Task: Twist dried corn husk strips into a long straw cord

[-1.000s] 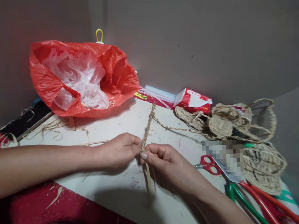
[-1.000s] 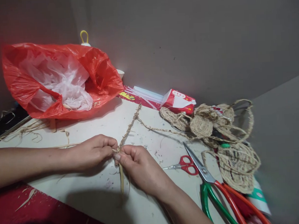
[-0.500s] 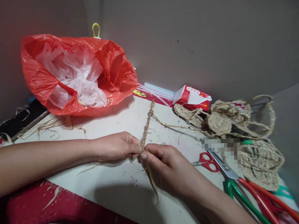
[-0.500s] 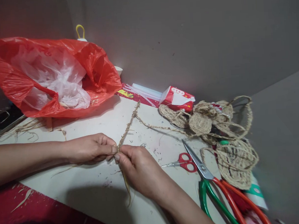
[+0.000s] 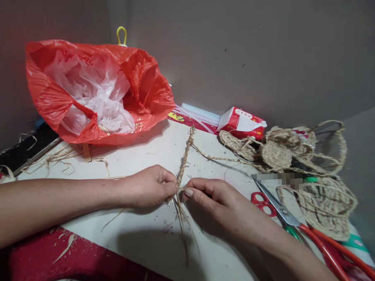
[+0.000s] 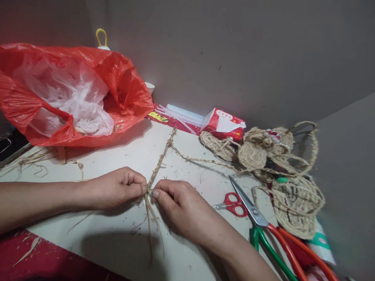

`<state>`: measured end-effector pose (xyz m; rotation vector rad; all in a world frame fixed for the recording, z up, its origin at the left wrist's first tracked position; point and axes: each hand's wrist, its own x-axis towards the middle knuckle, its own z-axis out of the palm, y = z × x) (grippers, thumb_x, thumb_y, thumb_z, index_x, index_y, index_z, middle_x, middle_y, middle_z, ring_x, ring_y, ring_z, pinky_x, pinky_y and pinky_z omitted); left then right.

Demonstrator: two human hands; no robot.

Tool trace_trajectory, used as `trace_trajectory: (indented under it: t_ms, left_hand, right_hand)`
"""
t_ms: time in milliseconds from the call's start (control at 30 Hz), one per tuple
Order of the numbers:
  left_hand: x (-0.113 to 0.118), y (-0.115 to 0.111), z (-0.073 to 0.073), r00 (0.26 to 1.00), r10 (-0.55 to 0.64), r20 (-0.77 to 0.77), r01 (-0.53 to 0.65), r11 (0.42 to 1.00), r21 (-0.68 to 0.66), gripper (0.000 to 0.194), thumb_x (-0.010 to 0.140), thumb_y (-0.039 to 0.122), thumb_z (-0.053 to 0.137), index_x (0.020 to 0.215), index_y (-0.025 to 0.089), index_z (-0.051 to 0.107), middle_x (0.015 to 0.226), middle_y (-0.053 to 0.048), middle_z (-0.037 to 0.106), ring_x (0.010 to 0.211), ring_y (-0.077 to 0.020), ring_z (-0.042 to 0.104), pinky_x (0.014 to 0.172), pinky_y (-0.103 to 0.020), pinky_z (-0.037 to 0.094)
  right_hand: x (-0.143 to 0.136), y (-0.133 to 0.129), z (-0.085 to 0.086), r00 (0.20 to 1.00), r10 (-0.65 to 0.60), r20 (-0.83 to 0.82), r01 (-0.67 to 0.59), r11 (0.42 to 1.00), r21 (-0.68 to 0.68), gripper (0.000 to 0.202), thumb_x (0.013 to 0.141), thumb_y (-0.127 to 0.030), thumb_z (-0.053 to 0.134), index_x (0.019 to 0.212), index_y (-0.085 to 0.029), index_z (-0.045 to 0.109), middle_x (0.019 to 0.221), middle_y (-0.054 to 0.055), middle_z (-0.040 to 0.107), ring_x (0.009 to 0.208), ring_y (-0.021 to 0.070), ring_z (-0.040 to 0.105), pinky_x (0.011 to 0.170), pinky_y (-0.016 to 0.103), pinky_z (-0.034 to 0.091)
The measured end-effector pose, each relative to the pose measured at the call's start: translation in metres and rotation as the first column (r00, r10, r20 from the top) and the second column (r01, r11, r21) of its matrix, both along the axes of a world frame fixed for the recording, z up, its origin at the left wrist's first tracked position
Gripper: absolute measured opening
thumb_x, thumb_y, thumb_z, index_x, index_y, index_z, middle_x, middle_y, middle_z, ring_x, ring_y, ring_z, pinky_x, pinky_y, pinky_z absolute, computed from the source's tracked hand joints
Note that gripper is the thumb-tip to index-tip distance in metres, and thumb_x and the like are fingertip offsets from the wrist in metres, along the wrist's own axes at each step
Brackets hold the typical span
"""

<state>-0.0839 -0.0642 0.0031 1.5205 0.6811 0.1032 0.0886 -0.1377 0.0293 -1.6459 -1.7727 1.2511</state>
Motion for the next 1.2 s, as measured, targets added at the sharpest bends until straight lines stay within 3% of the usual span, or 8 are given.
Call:
trace_trajectory:
  t_ms: [233,433,667,833,933,1033,1100,1200]
  left_hand:
    - [0.0,-0.006,0.0,0.997,0.035,0.063,-0.034,0.999,-0.011,0.023,0.079,0.022,0.043,0.063,0.014,0.059,0.053,0.005,0.048,0.048,-0.0067,0.037,0.048,-0.021,0.027]
    - [-0.001,-0.008,-0.002,0.987,0.107,0.121,-0.092,0.988,-0.127,0.025,0.076,0.022,0.048,0.053,0.015,0.046,0.048,0.007,0.037,0.046,-0.0053,0.028,0.046,-0.021,0.022]
    - [0.001,-0.014,-0.002,0.982,0.169,0.088,-0.145,0.962,-0.231,0.024,0.075,0.029,0.053,0.057,0.014,0.053,0.05,0.004,0.046,0.048,-0.007,0.036,0.049,-0.022,0.027]
    - [-0.001,-0.013,0.003,0.985,0.166,0.056,-0.153,0.971,-0.184,0.019,0.077,0.024,0.052,0.061,0.014,0.054,0.048,0.006,0.041,0.046,-0.0061,0.03,0.047,-0.02,0.023]
    - [-0.002,-0.011,0.006,0.98,0.171,0.101,-0.147,0.966,-0.213,0.02,0.078,0.025,0.053,0.06,0.014,0.053,0.048,0.006,0.041,0.046,-0.0062,0.029,0.047,-0.021,0.022]
    - [-0.002,-0.01,0.005,0.973,0.171,0.154,-0.137,0.967,-0.214,0.021,0.078,0.026,0.055,0.061,0.015,0.052,0.047,0.007,0.039,0.046,-0.0061,0.028,0.048,-0.02,0.022]
    - [-0.002,-0.01,0.003,0.964,0.168,0.207,-0.122,0.968,-0.218,0.023,0.082,0.027,0.053,0.062,0.014,0.052,0.051,0.006,0.044,0.049,-0.0063,0.034,0.051,-0.02,0.027]
    - [-0.002,-0.01,0.0,0.948,0.095,0.304,-0.023,0.973,-0.231,0.028,0.087,0.028,0.044,0.065,0.013,0.054,0.058,0.001,0.053,0.057,-0.0094,0.047,0.061,-0.023,0.036]
  right_hand:
    - [-0.02,-0.012,-0.009,0.972,-0.14,-0.19,0.105,0.978,-0.183,0.032,0.089,-0.039,0.042,0.066,-0.018,0.049,0.051,-0.007,0.031,0.046,0.0085,0.026,0.043,0.022,0.022]
    - [-0.039,-0.024,-0.023,0.967,-0.167,0.195,0.15,0.984,0.1,0.034,0.089,-0.03,0.039,0.058,-0.019,0.043,0.052,-0.002,0.043,0.048,0.0102,0.037,0.046,0.023,0.024]
    - [-0.052,-0.035,-0.018,0.878,-0.052,0.475,-0.068,0.97,0.232,0.023,0.086,-0.02,0.041,0.071,-0.017,0.058,0.055,0.004,0.06,0.043,0.013,0.046,0.046,0.026,0.026]
    - [-0.048,-0.04,0.008,0.934,0.278,0.222,-0.269,0.96,-0.073,0.033,0.085,-0.032,0.051,0.055,-0.019,0.05,0.049,-0.002,0.052,0.041,0.0085,0.039,0.04,0.022,0.024]
    - [-0.028,-0.029,0.016,1.0,-0.014,0.02,0.014,0.999,0.035,0.042,0.088,-0.041,0.049,0.053,-0.018,0.047,0.047,-0.003,0.043,0.044,0.0089,0.036,0.041,0.022,0.025]
    - [-0.014,-0.012,0.007,0.886,-0.423,-0.192,0.444,0.893,0.079,0.036,0.087,-0.045,0.052,0.062,-0.019,0.053,0.055,-0.002,0.05,0.053,0.0112,0.046,0.051,0.022,0.037]
    - [-0.016,-0.006,-0.003,0.804,-0.48,-0.351,0.476,0.873,-0.104,0.029,0.084,-0.047,0.056,0.079,-0.019,0.059,0.068,0.001,0.058,0.062,0.0136,0.052,0.057,0.023,0.043]
    - [-0.027,-0.006,-0.014,0.742,-0.436,-0.509,0.305,0.896,-0.322,0.031,0.086,-0.047,0.054,0.089,-0.017,0.058,0.071,0.003,0.061,0.062,0.0135,0.053,0.061,0.026,0.046]
